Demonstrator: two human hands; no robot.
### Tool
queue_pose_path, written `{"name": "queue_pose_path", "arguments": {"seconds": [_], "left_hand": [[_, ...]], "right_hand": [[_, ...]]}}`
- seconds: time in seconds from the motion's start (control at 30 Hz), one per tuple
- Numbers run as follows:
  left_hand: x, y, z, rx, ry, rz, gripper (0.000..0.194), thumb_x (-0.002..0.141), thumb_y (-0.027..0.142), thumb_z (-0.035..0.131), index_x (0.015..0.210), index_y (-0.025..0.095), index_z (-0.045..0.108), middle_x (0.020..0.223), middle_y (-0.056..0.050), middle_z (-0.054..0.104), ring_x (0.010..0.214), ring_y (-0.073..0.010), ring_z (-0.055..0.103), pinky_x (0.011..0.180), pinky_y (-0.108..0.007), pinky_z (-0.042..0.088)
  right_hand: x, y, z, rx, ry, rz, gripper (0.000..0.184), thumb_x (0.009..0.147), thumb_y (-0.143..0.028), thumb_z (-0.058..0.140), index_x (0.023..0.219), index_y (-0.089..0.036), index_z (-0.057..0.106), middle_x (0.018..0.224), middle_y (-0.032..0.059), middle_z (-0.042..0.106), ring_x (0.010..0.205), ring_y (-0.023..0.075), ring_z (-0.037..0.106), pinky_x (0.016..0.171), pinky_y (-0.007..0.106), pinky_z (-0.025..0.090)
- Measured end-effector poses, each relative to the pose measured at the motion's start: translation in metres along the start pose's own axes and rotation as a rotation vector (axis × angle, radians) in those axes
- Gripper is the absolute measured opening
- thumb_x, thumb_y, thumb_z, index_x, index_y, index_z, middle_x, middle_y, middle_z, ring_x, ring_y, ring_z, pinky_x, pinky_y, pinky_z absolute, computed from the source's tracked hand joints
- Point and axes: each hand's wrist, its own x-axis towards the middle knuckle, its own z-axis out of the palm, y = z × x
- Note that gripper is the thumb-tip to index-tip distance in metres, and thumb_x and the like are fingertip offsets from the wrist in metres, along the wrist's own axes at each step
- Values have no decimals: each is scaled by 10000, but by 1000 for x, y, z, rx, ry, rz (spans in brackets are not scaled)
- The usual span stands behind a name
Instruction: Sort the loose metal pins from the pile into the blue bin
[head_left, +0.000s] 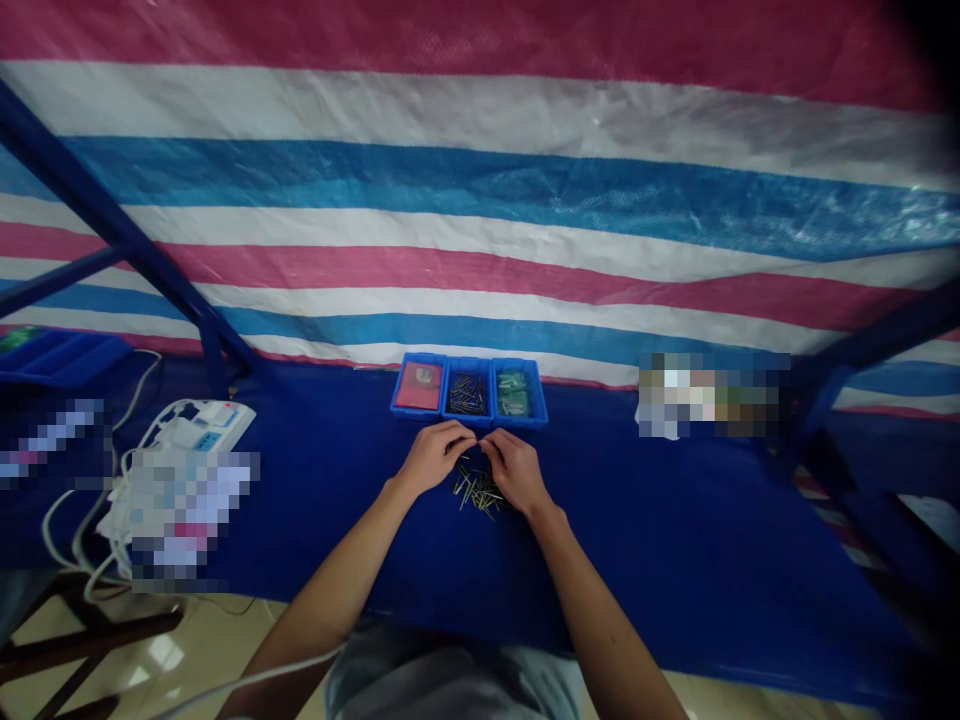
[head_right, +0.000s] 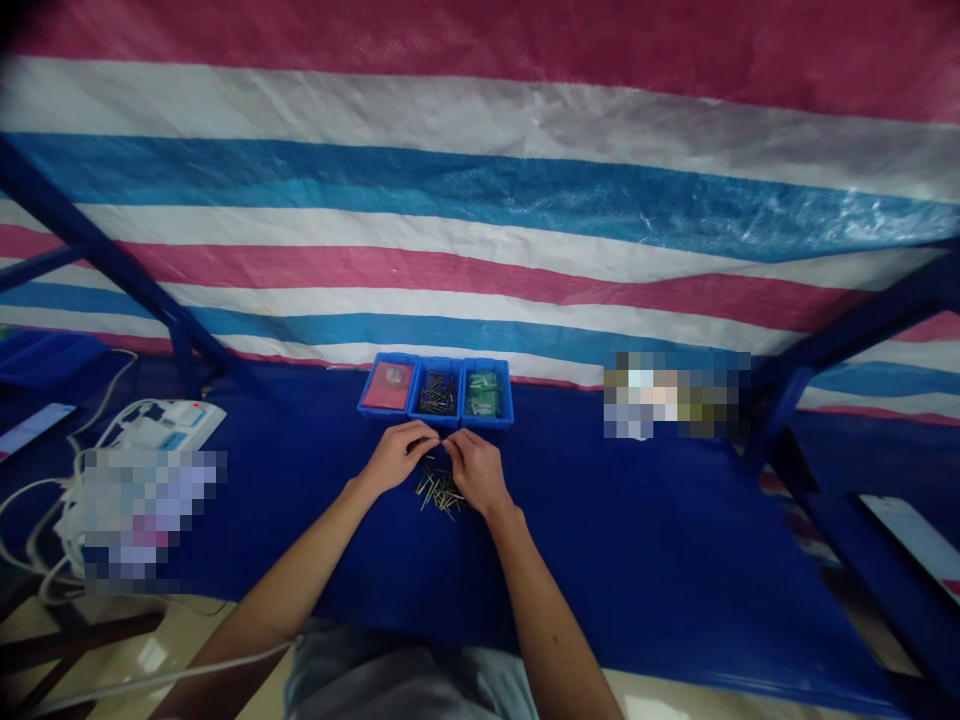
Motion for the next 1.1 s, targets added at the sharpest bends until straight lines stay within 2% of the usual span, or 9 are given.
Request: {"name": "queue_pose_path", "arguments": {"seconds": [0.1,0.2,0.37,0.43,0.6,1.1], "left_hand": [[0,1,0,-1,7,-4,181,973,271,556,942,185,712,920,-42,697,819,-159,637,773,-262,473],[0,2,0,3,12,-10,192,975,285,554,928,183,709,898,-37,693,772,-148,622,733,-254,463],[1,1,-1,20,19,-28,204,978,297,548,917,176,702,848,-25,679,675,-126,574,648,-239,428],[1,0,-1,26,27,-32,212,978,301,547,907,173,701,818,-22,674,654,-124,561,630,-237,418],[1,1,-1,27,31,-32,239,978,330,544,904,171,707,823,-30,690,659,-129,569,628,-237,420],[1,-1,0,16,44,-41,219,964,314,566,906,174,723,843,-31,713,660,-131,589,631,-240,445]], "right_hand": [[1,1,1,-57,7,5,311,1029,-258,428,743,-219,547,726,29,601,755,199,565,704,301,412],[1,2,1,-46,31,13,342,1034,-273,420,721,-221,547,697,30,595,750,205,554,706,309,417],[0,2,-1,90,68,1,147,999,-302,523,1001,-225,647,884,49,662,834,210,600,767,320,468],[0,1,-1,125,79,1,141,983,-305,555,1059,-232,649,910,48,660,834,208,613,770,317,481],[1,0,-1,144,90,-3,175,1005,-266,492,977,-236,663,912,48,663,859,203,628,799,310,483],[2,-1,1,59,65,24,245,1039,-287,400,947,-229,620,874,50,647,832,199,618,760,293,465]]}}
